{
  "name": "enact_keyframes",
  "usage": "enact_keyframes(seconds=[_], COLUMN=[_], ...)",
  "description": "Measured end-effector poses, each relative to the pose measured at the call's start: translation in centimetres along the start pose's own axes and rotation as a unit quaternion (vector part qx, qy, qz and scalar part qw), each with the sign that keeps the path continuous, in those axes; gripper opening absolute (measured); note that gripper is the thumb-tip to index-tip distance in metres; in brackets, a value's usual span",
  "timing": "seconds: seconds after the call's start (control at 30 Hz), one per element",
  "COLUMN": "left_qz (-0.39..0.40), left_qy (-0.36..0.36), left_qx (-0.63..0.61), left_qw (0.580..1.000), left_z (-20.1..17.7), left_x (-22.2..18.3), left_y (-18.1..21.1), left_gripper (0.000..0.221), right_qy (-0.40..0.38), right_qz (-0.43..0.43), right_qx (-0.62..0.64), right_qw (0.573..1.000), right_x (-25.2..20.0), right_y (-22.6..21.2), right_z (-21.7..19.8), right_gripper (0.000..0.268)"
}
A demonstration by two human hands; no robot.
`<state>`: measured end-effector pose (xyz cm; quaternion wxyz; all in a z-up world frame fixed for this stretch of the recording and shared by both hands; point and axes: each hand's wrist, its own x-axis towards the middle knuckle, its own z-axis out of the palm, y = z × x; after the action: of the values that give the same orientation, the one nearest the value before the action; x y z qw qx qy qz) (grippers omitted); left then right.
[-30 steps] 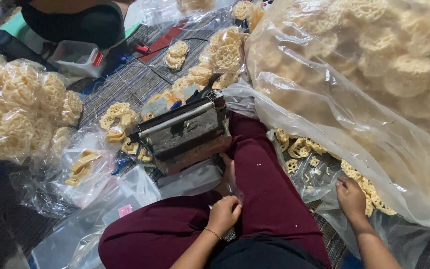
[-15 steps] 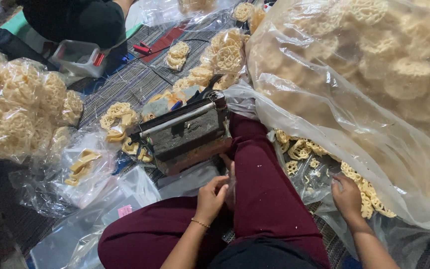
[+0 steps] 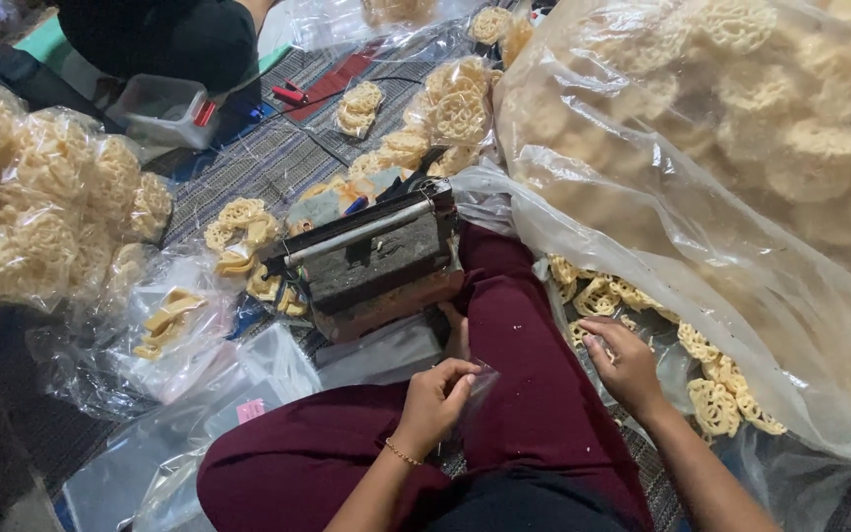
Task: Manually packing individual snacks into small plastic bags for distribution.
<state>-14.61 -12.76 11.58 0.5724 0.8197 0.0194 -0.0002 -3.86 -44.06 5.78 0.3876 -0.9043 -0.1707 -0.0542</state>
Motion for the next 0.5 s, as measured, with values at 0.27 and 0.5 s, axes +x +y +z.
enact_keyframes(seconds=[0.27, 0.5], left_qz=[-0.015, 0.041], left_qy=[-0.067, -0.059], left_qx=[0.027, -0.069], left_qw=[0.997, 0.995], left_z=[0.6, 0.1], left_x=[-0.1, -0.3], left_y=[0.6, 4.8], left_gripper=[0.027, 0.017], right_qy=[-0.032, -0.278], right_qz=[-0.033, -0.147], right_qx=[0.081, 0.186], right_qw=[0.996, 0.931], right_x=[0.2, 0.9], right_y=[-4.1, -9.9], right_z=[-0.6, 1.5], right_gripper=[0.030, 0.026])
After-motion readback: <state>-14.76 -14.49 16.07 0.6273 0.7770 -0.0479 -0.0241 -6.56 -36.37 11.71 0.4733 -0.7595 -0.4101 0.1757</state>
